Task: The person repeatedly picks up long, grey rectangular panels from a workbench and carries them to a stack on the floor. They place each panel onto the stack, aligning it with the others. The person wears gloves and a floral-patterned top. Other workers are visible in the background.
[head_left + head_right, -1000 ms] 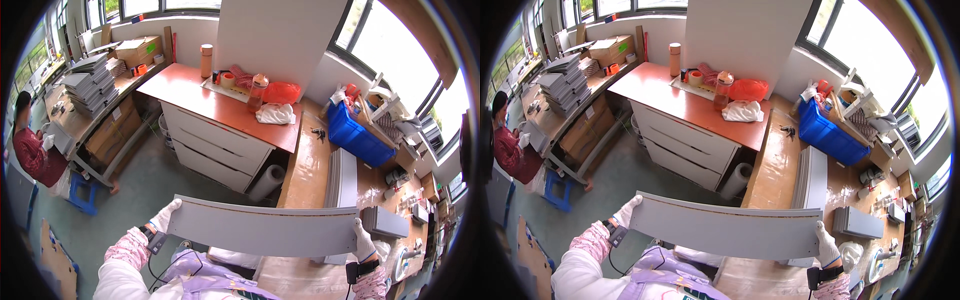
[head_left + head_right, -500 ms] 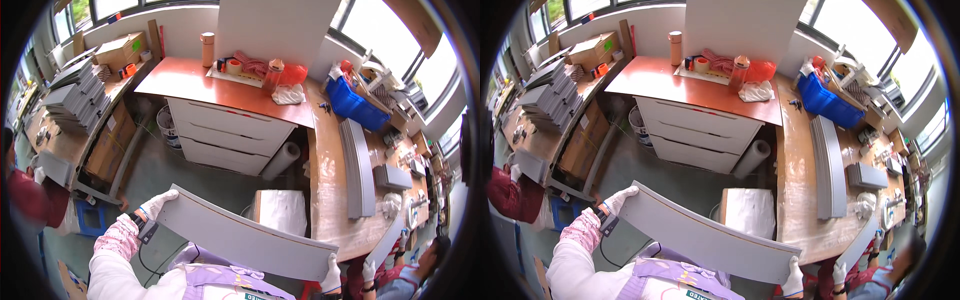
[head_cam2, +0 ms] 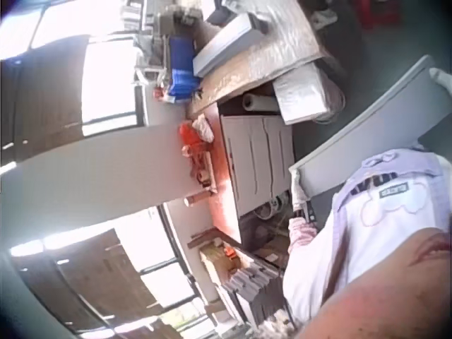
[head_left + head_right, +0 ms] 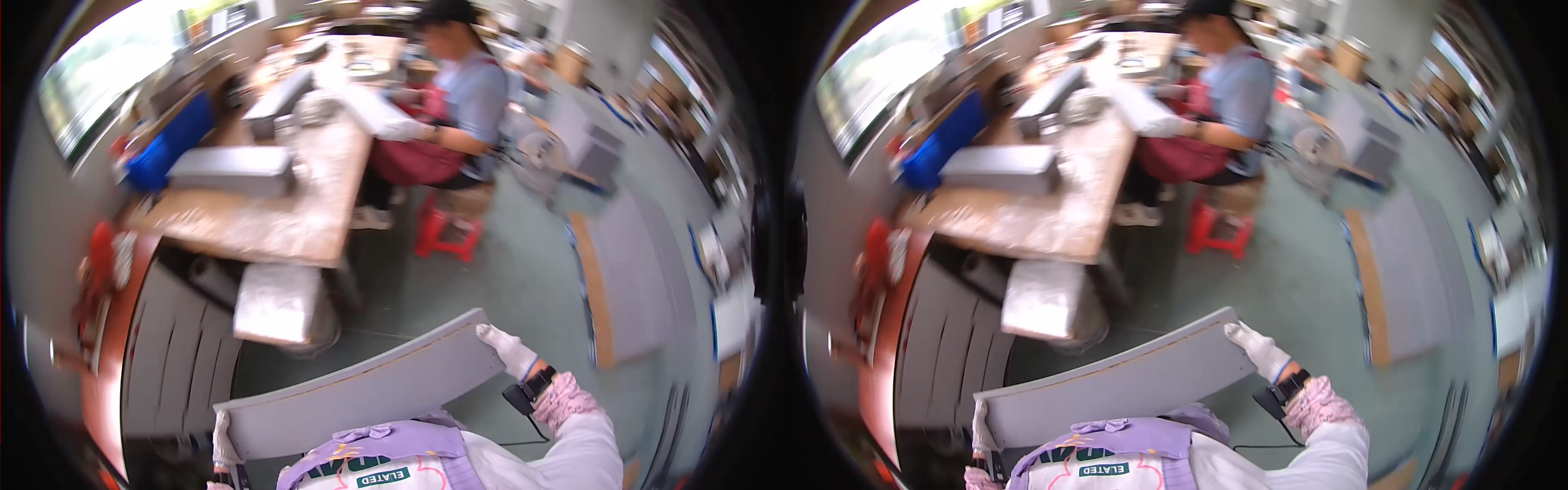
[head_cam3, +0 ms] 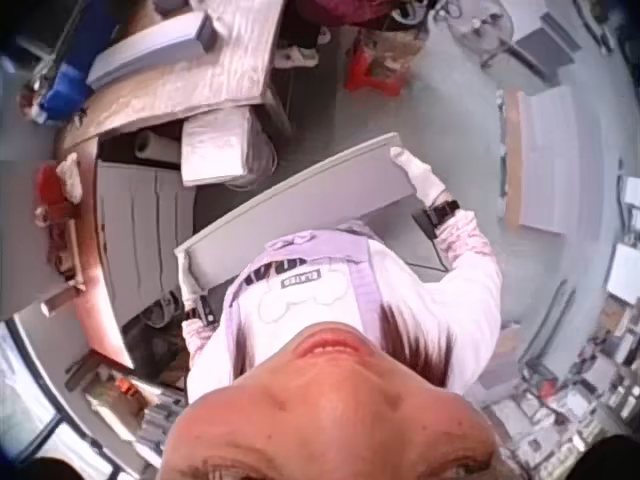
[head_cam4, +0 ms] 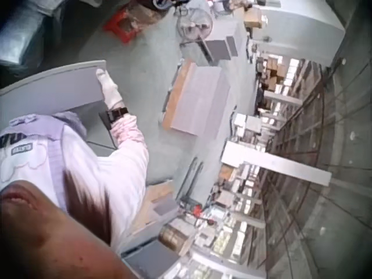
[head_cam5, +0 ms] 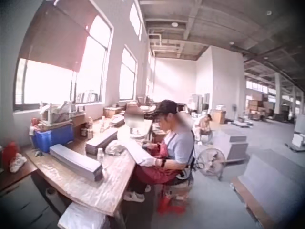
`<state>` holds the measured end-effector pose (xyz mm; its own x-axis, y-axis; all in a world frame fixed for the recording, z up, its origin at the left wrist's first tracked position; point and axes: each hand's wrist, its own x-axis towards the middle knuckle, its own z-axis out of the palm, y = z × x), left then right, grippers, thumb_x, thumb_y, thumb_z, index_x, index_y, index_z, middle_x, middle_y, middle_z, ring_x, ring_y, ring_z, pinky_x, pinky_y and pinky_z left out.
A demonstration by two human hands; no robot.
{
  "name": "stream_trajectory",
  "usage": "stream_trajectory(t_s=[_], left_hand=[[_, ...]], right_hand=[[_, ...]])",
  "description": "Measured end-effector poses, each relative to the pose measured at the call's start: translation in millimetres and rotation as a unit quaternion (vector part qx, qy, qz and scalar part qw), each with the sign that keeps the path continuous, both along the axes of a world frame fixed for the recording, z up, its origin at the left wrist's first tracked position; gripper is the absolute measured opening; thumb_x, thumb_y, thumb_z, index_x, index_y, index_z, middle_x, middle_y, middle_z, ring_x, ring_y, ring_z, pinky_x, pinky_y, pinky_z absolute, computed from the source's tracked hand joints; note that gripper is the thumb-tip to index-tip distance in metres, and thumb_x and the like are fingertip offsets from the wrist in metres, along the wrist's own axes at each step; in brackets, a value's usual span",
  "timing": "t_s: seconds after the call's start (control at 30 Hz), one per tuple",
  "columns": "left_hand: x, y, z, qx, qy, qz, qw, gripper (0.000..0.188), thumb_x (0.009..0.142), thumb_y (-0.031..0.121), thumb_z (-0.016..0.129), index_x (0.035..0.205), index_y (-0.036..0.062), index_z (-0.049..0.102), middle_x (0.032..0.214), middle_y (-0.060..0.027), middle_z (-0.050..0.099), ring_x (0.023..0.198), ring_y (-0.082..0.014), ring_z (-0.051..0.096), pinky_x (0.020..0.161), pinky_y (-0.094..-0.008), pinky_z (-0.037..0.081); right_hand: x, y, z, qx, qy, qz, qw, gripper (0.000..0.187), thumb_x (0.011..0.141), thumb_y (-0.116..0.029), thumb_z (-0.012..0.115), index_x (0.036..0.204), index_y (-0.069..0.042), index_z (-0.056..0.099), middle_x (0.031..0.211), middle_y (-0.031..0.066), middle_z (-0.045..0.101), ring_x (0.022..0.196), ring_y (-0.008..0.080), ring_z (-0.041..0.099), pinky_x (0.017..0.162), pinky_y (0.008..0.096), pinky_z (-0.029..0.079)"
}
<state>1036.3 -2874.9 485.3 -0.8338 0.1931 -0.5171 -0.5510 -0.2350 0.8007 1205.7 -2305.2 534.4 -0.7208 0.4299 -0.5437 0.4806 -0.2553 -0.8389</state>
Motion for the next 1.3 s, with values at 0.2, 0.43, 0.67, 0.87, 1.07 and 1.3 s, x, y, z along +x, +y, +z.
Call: stream_trajectory(t_s=[0.2, 0.43, 0.67, 0.87, 1.07, 1.3], left_hand=[[-33.4, 144.7, -11.5, -0.021, 0.01, -0.282, 0.959, 0.051, 0.094, 0.045, 0.057, 0.131, 0.0097, 0.052, 0.119, -0.0104, 0.062, 0.102, -0.0263, 0.063, 0.088, -0.0446, 0.054], [17.6, 369.0, -4.4, -0.015, -0.02, -0.479, 0.877, 0.047, 0.093, 0.039, 0.06, 0.127, 0.0063, 0.056, 0.114, -0.0071, 0.063, 0.099, -0.0188, 0.062, 0.085, -0.0333, 0.053], [73.8, 518.9, 9.6, -0.038, -0.027, -0.59, 0.806, 0.047, 0.094, 0.04, 0.059, 0.127, 0.0066, 0.055, 0.115, -0.0081, 0.062, 0.099, -0.019, 0.062, 0.086, -0.0355, 0.053], [76.3, 623.5, 3.1, -0.041, -0.015, -0.63, 0.775, 0.047, 0.093, 0.041, 0.06, 0.127, 0.0076, 0.056, 0.115, -0.0084, 0.062, 0.099, -0.0214, 0.062, 0.086, -0.0378, 0.053], [59.9, 749.5, 22.9, -0.047, -0.015, -0.655, 0.754, 0.05, 0.092, 0.043, 0.062, 0.127, 0.0068, 0.057, 0.114, -0.0099, 0.064, 0.098, -0.0236, 0.065, 0.087, -0.0396, 0.053], [73.3, 873.1, 29.2, -0.044, -0.042, -0.701, 0.71, 0.054, 0.09, 0.044, 0.063, 0.126, 0.0038, 0.056, 0.114, -0.0139, 0.064, 0.098, -0.0259, 0.065, 0.087, -0.0396, 0.054]], right_hand=[[243.1, -8.6, 5.5, -0.013, -0.064, -0.259, 0.964, 0.077, 0.087, -0.059, 0.06, 0.139, -0.004, 0.049, 0.134, 0.0152, 0.055, 0.124, 0.0221, 0.049, 0.103, 0.0334, 0.037], [429.4, -79.6, 4.9, 0.057, -0.052, -0.498, 0.864, 0.063, 0.095, -0.046, 0.056, 0.135, 0.001, 0.051, 0.13, 0.0111, 0.059, 0.119, 0.0193, 0.053, 0.101, 0.031, 0.04], [504.7, -122.3, -21.8, 0.347, -0.231, -0.367, 0.831, 0.038, 0.104, -0.025, 0.041, 0.135, -0.005, 0.049, 0.127, 0.0207, 0.059, 0.112, 0.0318, 0.061, 0.094, 0.0354, 0.047], [493.2, -62.8, -30.4, 0.232, -0.146, -0.532, 0.801, 0.042, 0.1, -0.029, 0.051, 0.129, 0.002, 0.055, 0.123, 0.0174, 0.061, 0.113, 0.0254, 0.059, 0.096, 0.0327, 0.045], [459.2, 41.0, 10.1, 0.121, -0.062, -0.652, 0.746, 0.051, 0.096, -0.037, 0.058, 0.128, 0.003, 0.057, 0.115, 0.0042, 0.062, 0.102, 0.0115, 0.054, 0.092, 0.0275, 0.043], [447.1, 97.3, 8.7, -0.012, 0.026, -0.757, 0.652, 0.057, 0.094, -0.041, 0.06, 0.129, 0.004, 0.056, 0.113, 0.0077, 0.062, 0.099, 0.0133, 0.056, 0.088, 0.0274, 0.045]])
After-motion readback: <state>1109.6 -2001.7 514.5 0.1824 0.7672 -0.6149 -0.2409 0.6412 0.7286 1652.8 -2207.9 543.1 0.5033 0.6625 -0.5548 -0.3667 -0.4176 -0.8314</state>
